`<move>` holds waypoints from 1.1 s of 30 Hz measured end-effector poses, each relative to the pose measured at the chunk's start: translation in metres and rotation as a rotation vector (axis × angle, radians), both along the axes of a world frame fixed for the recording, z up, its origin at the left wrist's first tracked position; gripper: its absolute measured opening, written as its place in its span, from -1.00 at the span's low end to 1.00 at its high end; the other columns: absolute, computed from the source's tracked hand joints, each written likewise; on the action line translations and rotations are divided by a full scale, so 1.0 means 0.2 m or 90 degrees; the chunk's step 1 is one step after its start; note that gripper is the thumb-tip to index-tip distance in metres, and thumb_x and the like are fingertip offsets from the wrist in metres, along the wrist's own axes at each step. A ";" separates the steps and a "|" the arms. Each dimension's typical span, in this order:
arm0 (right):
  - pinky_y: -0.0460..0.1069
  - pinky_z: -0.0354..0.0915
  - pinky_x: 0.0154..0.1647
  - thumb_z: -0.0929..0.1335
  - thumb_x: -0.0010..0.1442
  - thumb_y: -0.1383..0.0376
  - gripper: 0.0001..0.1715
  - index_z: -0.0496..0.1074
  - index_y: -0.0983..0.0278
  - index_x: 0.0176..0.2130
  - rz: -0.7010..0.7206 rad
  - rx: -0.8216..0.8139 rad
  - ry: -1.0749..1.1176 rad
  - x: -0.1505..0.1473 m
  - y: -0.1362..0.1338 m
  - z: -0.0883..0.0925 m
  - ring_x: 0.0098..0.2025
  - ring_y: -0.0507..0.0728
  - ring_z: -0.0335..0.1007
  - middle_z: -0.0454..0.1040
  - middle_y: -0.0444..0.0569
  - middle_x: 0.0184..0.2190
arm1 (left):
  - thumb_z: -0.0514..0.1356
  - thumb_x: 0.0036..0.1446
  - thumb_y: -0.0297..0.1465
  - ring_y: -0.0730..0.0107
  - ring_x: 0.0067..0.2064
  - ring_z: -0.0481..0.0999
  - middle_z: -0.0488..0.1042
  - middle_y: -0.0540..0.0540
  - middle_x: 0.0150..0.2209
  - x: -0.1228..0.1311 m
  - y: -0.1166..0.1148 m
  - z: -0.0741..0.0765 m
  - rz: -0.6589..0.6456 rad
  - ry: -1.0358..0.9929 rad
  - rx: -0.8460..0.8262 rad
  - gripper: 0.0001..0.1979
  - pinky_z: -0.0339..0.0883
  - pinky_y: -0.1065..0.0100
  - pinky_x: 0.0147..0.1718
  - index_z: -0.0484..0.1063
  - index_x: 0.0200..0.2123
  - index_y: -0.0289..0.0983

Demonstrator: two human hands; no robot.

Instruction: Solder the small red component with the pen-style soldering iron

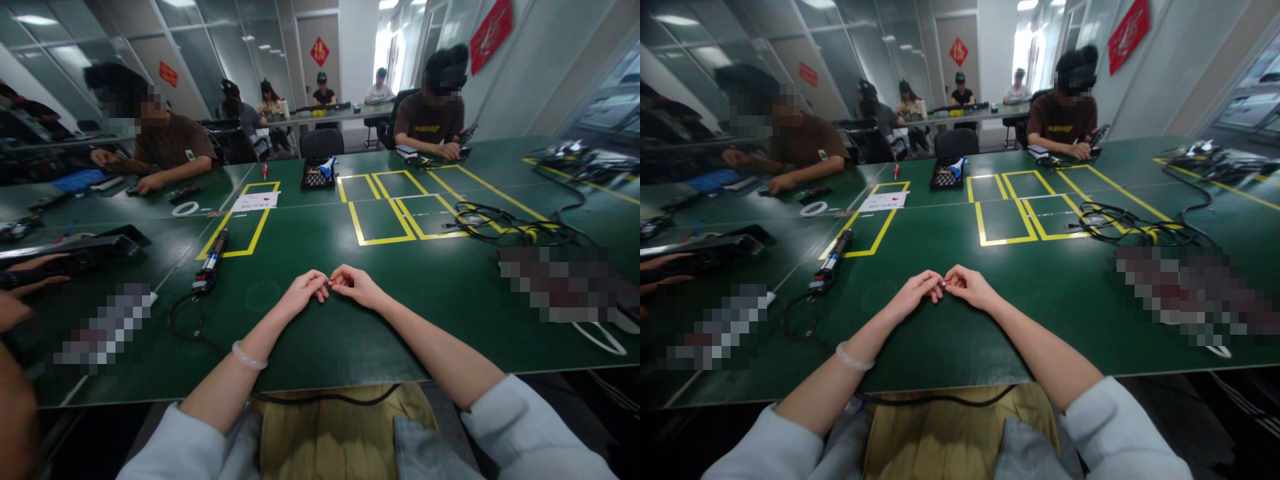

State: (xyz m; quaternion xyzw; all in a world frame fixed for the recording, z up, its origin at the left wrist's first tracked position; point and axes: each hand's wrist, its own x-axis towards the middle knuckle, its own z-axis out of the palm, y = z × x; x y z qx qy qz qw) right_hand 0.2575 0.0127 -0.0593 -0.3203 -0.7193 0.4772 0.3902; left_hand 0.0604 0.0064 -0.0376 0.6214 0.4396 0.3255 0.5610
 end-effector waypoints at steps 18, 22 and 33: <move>-0.10 0.21 -0.40 0.37 0.15 0.20 -0.79 0.39 0.31 -0.28 -0.011 0.010 -0.013 0.00 0.01 -0.01 -0.46 -0.02 0.25 0.39 -0.15 -0.45 | 0.26 0.04 -0.28 0.55 -0.39 0.37 0.41 0.00 -0.35 0.02 -0.04 0.02 0.002 0.057 0.104 -0.73 0.24 0.48 -0.38 0.33 -0.26 -0.31; -0.11 0.22 -0.41 0.40 0.10 0.24 -0.77 0.38 0.31 -0.24 -0.017 0.010 -0.012 0.00 0.01 -0.01 -0.46 -0.03 0.24 0.38 -0.16 -0.45 | 0.23 0.07 -0.27 0.48 -0.30 0.42 0.42 -0.04 -0.30 0.01 -0.04 0.00 -0.006 0.075 0.130 -0.75 0.27 0.46 -0.35 0.35 -0.25 -0.31; -0.09 0.25 -0.39 0.40 0.08 0.28 -0.79 0.38 0.30 -0.25 -0.034 -0.001 -0.043 0.01 0.02 -0.01 -0.46 -0.01 0.28 0.40 -0.15 -0.48 | 0.09 0.18 -0.17 0.24 -0.02 0.45 0.47 -0.17 -0.06 -0.24 0.02 0.12 0.060 0.290 0.260 -0.65 0.28 0.20 0.01 0.35 -0.06 -0.26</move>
